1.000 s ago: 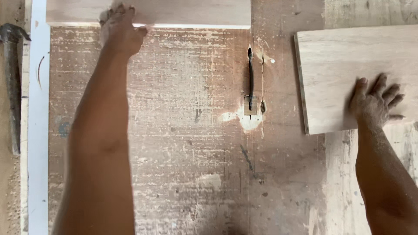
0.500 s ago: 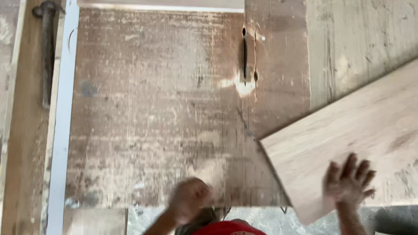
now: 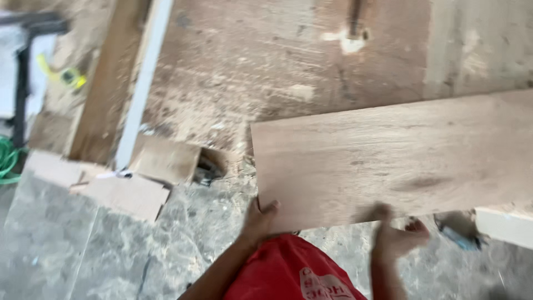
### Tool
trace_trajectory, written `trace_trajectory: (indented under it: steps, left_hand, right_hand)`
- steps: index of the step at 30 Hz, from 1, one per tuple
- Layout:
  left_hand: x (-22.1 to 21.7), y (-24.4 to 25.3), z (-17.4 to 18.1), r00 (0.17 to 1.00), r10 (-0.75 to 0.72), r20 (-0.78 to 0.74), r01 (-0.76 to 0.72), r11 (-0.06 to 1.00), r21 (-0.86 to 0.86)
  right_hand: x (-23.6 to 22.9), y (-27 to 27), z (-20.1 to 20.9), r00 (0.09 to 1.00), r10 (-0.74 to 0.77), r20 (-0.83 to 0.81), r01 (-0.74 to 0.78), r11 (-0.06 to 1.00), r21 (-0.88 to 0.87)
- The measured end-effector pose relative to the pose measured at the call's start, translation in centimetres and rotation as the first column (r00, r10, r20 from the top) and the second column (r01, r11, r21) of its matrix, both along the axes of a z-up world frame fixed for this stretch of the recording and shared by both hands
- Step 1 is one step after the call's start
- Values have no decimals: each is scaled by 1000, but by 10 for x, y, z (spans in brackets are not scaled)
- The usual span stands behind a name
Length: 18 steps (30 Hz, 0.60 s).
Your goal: The person cuts several pieces of wood using a table saw, then moves the cut pieces aside.
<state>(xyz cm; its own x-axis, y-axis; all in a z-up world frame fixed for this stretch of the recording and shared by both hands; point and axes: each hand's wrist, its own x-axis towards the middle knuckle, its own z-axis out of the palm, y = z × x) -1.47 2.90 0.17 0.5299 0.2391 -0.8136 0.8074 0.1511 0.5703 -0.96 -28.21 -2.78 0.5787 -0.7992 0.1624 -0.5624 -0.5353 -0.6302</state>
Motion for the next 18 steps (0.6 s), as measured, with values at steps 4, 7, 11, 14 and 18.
trace_trajectory:
  steps: [4, 7, 11, 14, 18]
  left_hand:
    - [-6, 73, 1, 994, 105, 40, -112, 971, 211]
    - [12, 123, 45, 997, 66, 28, -71, 918, 390]
    - [46, 195, 12, 968, -189, 165, -12, 622, 783]
    - [70, 220, 18, 937, -302, 177, -23, 452, 892]
    - [93, 225, 26, 902, -429, 42, -9, 78, 997]
  right_hand:
    - [15, -14, 10, 988, -133, 73, 31, 651, 758]
    - [24, 28, 27, 997, -72, 23, -5, 251, 968]
    - [37, 95, 53, 983, -69, 169, -161, 110, 981]
    - [54, 133, 66, 995, -34, 97, -97, 2, 995]
    - [78, 167, 58, 998, 56, -21, 29, -142, 989]
